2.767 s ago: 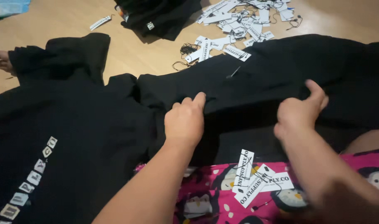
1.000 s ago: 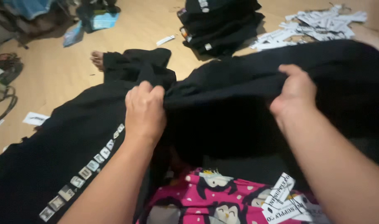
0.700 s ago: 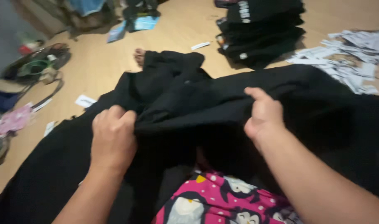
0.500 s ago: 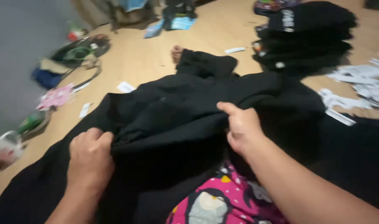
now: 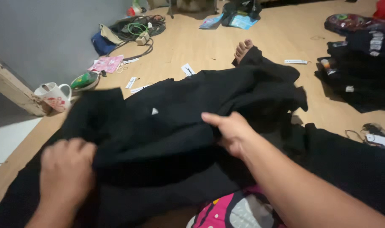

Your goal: The person attaches white paper tags to black t-shirts by threading a black string through a hole in the tag and tying it to the garment. They handle several t-shirts, folding and unfolding them to access the neck area for tagging.

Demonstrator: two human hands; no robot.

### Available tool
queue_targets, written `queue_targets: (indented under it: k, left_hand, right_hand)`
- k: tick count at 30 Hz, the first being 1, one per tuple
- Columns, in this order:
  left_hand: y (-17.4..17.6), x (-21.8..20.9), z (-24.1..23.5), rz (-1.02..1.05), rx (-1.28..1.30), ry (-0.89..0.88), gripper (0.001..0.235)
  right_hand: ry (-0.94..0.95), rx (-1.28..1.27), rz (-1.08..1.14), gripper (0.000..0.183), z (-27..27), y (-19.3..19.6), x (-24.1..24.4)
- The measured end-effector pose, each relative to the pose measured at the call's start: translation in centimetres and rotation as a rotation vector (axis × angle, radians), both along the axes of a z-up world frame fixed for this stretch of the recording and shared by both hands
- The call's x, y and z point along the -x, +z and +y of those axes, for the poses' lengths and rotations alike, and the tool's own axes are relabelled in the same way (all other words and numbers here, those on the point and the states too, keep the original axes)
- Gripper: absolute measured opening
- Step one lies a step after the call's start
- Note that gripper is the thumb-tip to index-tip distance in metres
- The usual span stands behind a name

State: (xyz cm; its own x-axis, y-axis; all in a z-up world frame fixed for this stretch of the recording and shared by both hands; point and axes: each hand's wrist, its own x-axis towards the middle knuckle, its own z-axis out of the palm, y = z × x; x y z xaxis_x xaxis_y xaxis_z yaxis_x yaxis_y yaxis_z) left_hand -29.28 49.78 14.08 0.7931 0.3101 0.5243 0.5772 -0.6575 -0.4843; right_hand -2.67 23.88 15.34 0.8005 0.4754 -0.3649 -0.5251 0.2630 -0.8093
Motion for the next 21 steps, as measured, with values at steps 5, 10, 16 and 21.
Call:
queue_targets:
  k: [5,10,16,21]
  left_hand:
    - [-3.4,1.1,-1.7,0.053,0.2,0.119,0.049]
    - [-3.9,2.3,-3.7,-0.115,0.07,0.051,0.096]
    - [-9.4,4.1,-7.6,-0.187,-0.102,-0.199,0.048]
    - [-9.6,3.2,-5.7,0.038,0.305,-0.166,0.129]
  right_hand:
    - [-0.083,0.369,0.012,0.055,-3.1,-1.5,2.7]
    - [-0.273,0.555,-0.227,0.052,-5.8,-4.6,3.0]
    - [-0.443,0.706,-0.435,0.078,-6.7,-5.5,3.3]
    - [-0.439,0.975,-1.095,0.099,-6.9,-7.8,2.3]
